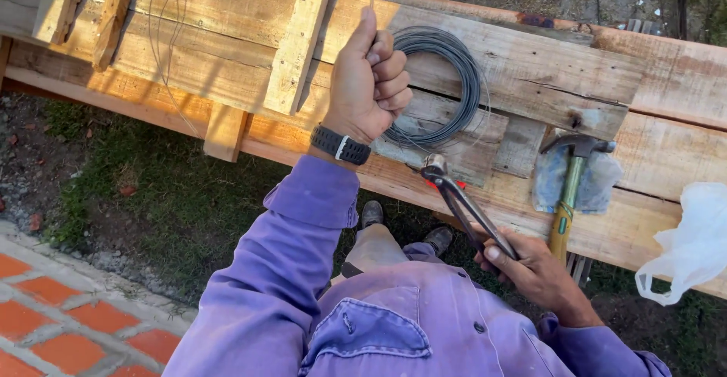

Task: Measuring and cutting lengths of wire from a coil using pliers on a wooden workbench

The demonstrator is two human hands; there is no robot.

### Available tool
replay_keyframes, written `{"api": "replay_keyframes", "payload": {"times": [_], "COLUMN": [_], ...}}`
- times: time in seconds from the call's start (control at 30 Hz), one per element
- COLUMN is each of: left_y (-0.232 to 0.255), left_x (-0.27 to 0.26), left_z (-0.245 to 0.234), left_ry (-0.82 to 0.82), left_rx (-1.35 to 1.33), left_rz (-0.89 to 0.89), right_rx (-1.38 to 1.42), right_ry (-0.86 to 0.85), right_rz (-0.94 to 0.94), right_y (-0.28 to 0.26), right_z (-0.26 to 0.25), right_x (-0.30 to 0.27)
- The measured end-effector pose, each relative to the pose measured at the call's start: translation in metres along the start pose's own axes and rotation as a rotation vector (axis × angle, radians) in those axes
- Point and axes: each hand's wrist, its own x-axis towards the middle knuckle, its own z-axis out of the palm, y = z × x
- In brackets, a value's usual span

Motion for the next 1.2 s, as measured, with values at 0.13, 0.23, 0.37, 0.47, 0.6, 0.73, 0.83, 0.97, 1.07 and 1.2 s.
{"api": "replay_keyframes", "payload": {"times": [0.13, 0.23, 0.37, 0.47, 0.6, 0.73, 0.83, 0.97, 1.07, 1.2], "left_y": [0.003, 0.006, 0.011, 0.016, 0.019, 0.024, 0.025, 0.027, 0.026, 0.025], "left_x": [-0.013, -0.022, -0.024, -0.022, -0.016, -0.013, -0.011, -0.011, -0.012, -0.014], "left_z": [0.011, 0.017, 0.019, 0.015, 0.007, 0.003, 0.002, 0.003, 0.002, 0.004], "left_ry": [0.011, 0.025, 0.014, 0.029, 0.008, 0.034, 0.018, 0.009, 0.019, 0.008], "left_rx": [0.042, 0.078, 0.090, 0.086, 0.066, 0.068, 0.077, 0.071, 0.085, 0.096], "left_rz": [0.021, 0.007, -0.003, -0.001, 0.021, 0.007, 0.024, 0.004, 0.000, -0.008], "right_rx": [-0.153, -0.235, -0.251, -0.212, -0.120, -0.240, -0.299, 0.064, 0.027, 0.039], "right_ry": [-0.054, -0.013, 0.040, 0.055, 0.087, 0.182, 0.404, 0.172, 0.189, 0.060], "right_rz": [-0.042, -0.146, -0.178, -0.223, -0.232, -0.202, -0.293, -0.023, -0.114, -0.094], "right_y": [0.006, 0.007, 0.004, 0.007, 0.012, 0.002, -0.008, -0.002, 0.002, -0.024], "right_z": [0.009, 0.016, 0.021, 0.025, 0.027, 0.018, 0.008, 0.007, 0.010, 0.016], "right_x": [0.015, 0.021, 0.025, 0.024, 0.014, -0.005, -0.004, 0.012, 0.014, 0.014]}}
